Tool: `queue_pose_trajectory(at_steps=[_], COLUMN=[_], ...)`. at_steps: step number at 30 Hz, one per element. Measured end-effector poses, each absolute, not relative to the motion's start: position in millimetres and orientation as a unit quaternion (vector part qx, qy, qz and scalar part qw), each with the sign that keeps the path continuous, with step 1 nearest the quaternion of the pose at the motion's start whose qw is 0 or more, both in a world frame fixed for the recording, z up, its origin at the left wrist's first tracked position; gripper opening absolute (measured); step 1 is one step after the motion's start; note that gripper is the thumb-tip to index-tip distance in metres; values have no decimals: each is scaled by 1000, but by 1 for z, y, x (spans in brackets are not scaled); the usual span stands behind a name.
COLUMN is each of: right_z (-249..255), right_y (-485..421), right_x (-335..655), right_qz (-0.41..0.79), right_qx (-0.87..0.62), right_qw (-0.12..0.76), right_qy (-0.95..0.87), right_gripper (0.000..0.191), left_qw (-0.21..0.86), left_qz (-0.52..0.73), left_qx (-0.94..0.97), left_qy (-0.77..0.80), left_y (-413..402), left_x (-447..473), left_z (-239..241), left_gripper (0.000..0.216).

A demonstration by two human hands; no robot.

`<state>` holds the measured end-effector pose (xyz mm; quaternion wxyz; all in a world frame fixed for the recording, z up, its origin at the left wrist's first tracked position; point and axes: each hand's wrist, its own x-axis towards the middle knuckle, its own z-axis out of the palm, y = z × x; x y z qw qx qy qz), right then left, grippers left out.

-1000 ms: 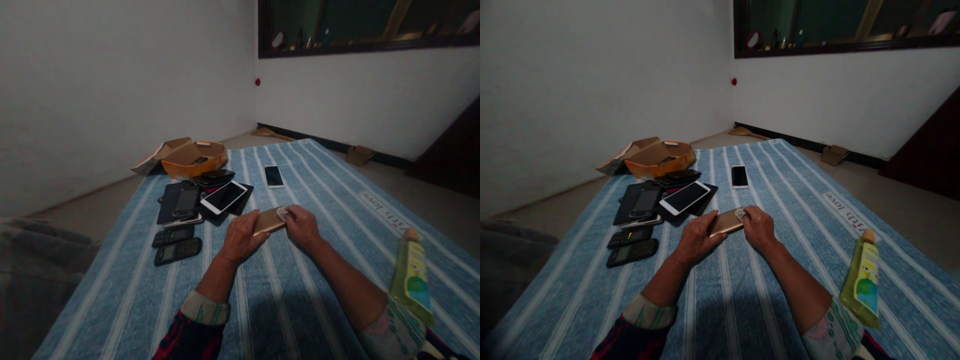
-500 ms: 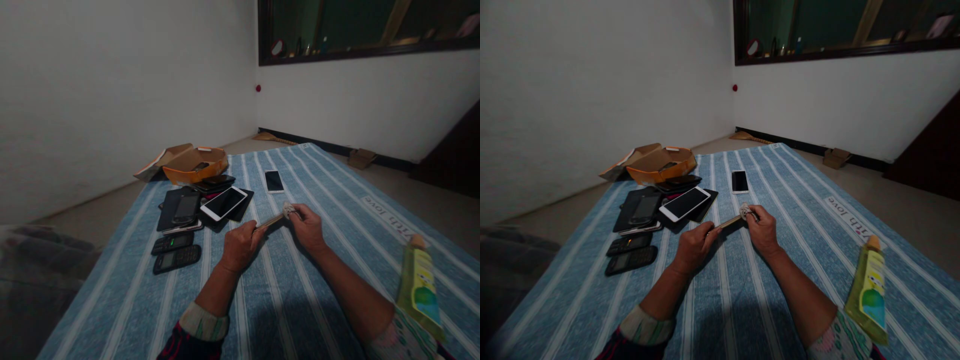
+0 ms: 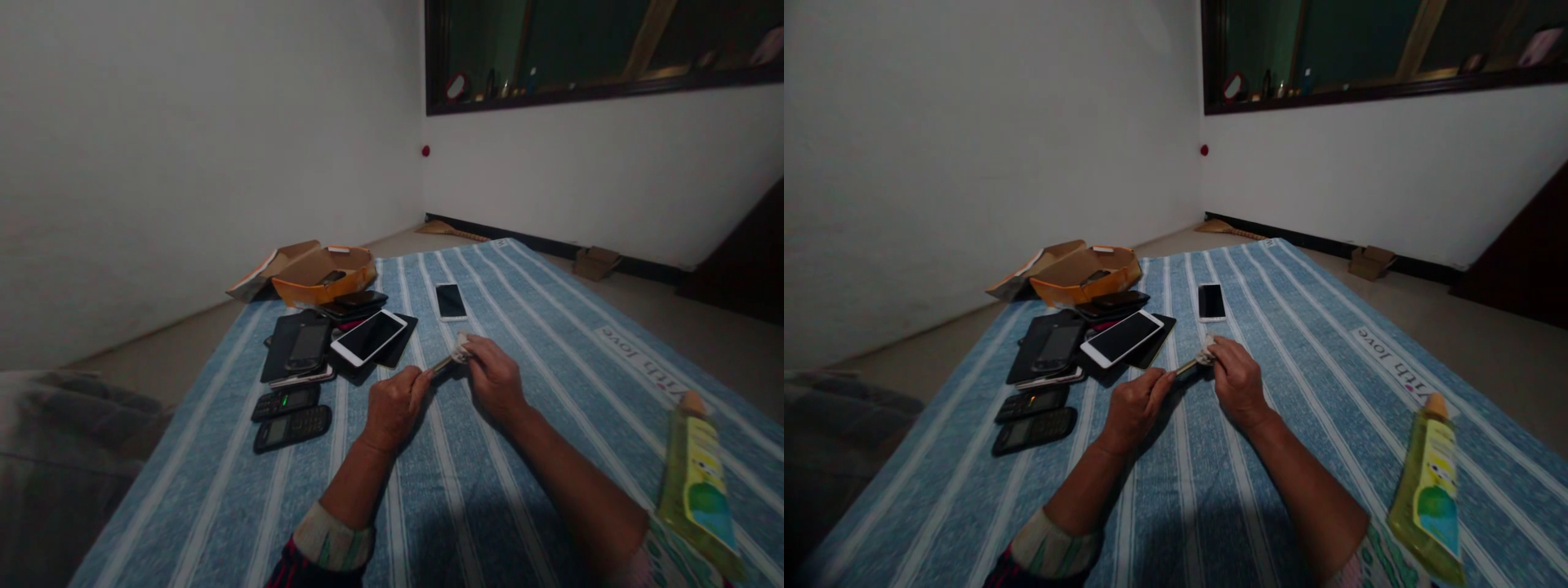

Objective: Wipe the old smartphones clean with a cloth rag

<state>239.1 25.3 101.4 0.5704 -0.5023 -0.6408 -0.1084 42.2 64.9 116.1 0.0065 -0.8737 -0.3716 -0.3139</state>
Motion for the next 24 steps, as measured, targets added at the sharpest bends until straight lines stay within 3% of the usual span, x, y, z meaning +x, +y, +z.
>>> queue_pose_trajectory(at_steps=[4,12,24], right_z=[104,112,111], right_y=[25,22,22], right_x=[227,212,216], right_qz=[-169,-164,-162], right_qx=[-475,-458,-457], right_qw=[519,468,490], right_qy=[-690,-738,-724], right_gripper=[28,25,28], left_qw=[-6,-121,-281], left_qz=[-321,-367,-394], left_qx=[-876,-861,-793], left_qy=[-361,-331,-369], left_y=[65,64,40], left_x=[42,42,11], left_z=[115,118,118], left_gripper=[38,35,25])
